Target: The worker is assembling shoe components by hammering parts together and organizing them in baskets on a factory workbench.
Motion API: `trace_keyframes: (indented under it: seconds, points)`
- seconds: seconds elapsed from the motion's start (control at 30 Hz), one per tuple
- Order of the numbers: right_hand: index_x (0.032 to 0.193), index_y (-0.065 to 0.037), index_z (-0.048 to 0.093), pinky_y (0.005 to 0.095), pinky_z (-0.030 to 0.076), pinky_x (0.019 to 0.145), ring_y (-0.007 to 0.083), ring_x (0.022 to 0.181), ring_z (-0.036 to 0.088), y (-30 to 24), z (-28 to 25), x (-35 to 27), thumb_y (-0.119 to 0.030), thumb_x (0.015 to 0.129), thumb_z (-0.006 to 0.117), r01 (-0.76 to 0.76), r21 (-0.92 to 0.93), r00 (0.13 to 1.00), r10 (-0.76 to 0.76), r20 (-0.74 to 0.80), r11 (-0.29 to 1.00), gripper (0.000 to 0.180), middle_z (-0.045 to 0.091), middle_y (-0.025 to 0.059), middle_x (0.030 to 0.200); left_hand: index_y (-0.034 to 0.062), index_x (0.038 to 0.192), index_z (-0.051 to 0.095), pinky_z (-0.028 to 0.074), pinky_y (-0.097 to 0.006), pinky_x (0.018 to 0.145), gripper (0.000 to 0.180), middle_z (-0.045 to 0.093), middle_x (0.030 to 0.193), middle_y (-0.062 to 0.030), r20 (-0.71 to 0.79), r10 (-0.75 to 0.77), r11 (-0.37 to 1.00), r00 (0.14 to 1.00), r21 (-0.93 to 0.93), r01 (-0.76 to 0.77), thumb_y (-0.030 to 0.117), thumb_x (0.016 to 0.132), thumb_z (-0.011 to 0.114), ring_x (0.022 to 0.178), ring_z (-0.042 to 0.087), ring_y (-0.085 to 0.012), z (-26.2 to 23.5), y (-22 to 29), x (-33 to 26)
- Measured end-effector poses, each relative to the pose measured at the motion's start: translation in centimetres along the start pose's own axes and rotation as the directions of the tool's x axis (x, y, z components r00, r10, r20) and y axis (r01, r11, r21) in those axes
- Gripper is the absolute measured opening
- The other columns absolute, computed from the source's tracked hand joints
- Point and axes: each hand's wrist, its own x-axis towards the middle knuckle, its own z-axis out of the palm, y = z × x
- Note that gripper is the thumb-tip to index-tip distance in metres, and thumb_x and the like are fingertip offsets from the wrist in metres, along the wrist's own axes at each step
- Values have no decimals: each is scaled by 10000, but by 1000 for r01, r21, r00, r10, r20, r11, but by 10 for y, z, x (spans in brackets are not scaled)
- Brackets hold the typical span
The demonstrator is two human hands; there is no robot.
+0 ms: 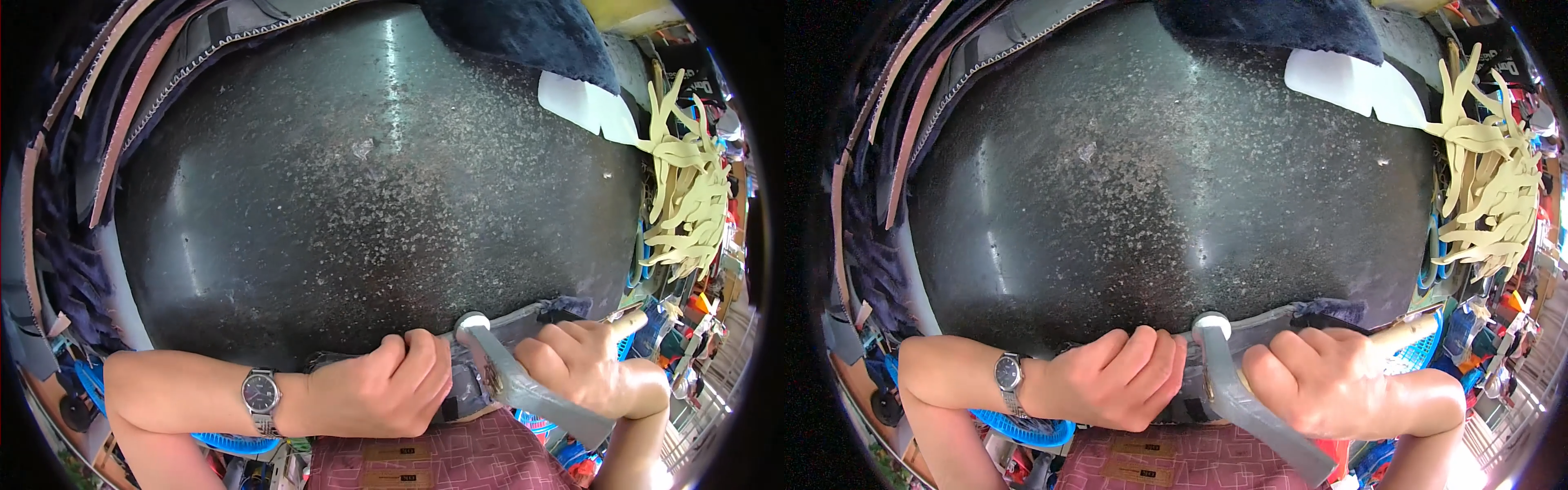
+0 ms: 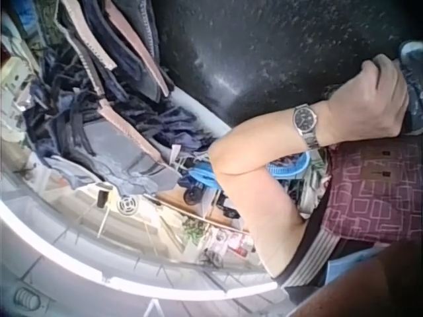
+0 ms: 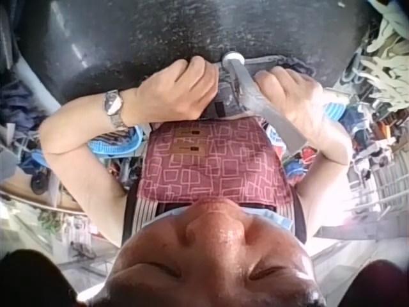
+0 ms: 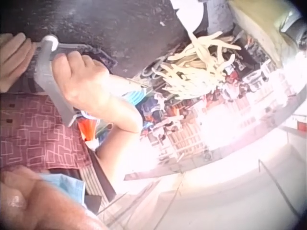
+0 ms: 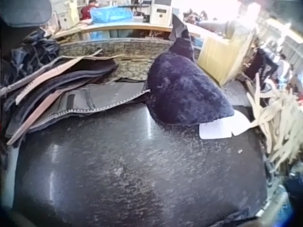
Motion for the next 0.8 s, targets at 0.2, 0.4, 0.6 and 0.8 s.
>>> trace_keyframes:
  seconds: [0.2, 0.4, 0.6, 0.8]
  points:
    - [813, -57, 529, 242, 388, 383, 85, 472, 483, 1, -4, 8, -175, 639, 630, -13, 19, 999, 13, -29, 1000, 233, 373, -25, 601, 11, 809, 628, 384, -288, 503, 238, 487, 700, -24, 228, -42, 920, 973, -371, 126, 178, 643, 596, 670, 491, -177, -10, -18, 1]
    - [765, -55, 527, 236, 382, 381, 91, 449, 476, -10, -10, 21, -170, 633, 636, 67, -1, 995, -67, 75, 998, 206, 364, -23, 590, 12, 714, 645, 417, -299, 615, 220, 583, 771, -85, 76, 411, 868, 909, 272, -415, 201, 745, 537, 774, 524, -223, 3, -8, -7]
    - [777, -50, 535, 253, 404, 389, 96, 458, 486, -19, -6, 20, -136, 635, 630, 18, -13, 998, -17, 61, 1000, 191, 369, -22, 586, 47, 643, 605, 376, -305, 581, 147, 478, 637, -8, 33, -33, 868, 999, -494, 45, 194, 640, 602, 679, 465, -174, 4, -31, -13]
    - [778, -55, 524, 251, 423, 399, 101, 468, 499, -19, -9, 24, -158, 639, 633, 9, 8, 1000, -9, -7, 1000, 205, 381, -18, 605, -22, 830, 632, 457, -297, 608, 243, 543, 764, -54, -13, 260, 965, 966, -40, -260, 133, 642, 640, 711, 542, -196, -2, -22, -27]
